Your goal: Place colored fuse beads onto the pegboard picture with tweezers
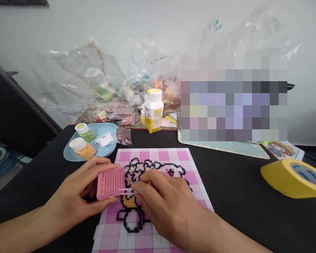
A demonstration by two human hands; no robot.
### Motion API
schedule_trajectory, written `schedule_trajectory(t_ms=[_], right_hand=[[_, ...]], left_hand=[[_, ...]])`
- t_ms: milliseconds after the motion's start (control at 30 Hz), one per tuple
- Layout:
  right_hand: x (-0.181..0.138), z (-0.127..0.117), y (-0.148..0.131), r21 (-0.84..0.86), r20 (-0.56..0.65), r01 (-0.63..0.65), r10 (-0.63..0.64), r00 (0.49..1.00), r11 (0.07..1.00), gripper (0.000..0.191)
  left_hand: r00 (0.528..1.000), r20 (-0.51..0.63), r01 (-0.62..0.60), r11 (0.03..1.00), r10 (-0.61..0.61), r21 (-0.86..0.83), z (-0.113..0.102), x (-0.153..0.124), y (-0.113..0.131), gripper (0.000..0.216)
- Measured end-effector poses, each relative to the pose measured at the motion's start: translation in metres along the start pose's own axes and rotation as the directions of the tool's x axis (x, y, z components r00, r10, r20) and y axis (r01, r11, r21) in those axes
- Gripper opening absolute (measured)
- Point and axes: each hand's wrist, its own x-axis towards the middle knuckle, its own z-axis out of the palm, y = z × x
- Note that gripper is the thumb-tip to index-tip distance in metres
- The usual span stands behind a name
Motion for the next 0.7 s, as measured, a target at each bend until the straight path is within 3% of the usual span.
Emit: schedule_trajectory(t_ms=[233,500,700], right_hand=[[0.002,-0.005,-0.007,0.035,0.127,0.019,-0.024,0.992,0.999,0.031],[0.003,-0.007,-0.007,0.083,0.15,0.02,-0.032,0.988,0.996,0.035],[0.003,-0.007,-0.007,0.08,0.136,0.023,-0.033,0.99,0.997,0.036]], left_hand=[[0.998,0.027,-0.048,0.998,0.05,-0.046,0.004,-0.004,0.005,0.057],[0.993,0.029,-0.112,0.994,0.111,0.005,0.007,-0.009,0.009,0.065],[0.994,0.057,-0.094,0.991,0.089,0.093,0.005,-0.013,0.009,0.07]])
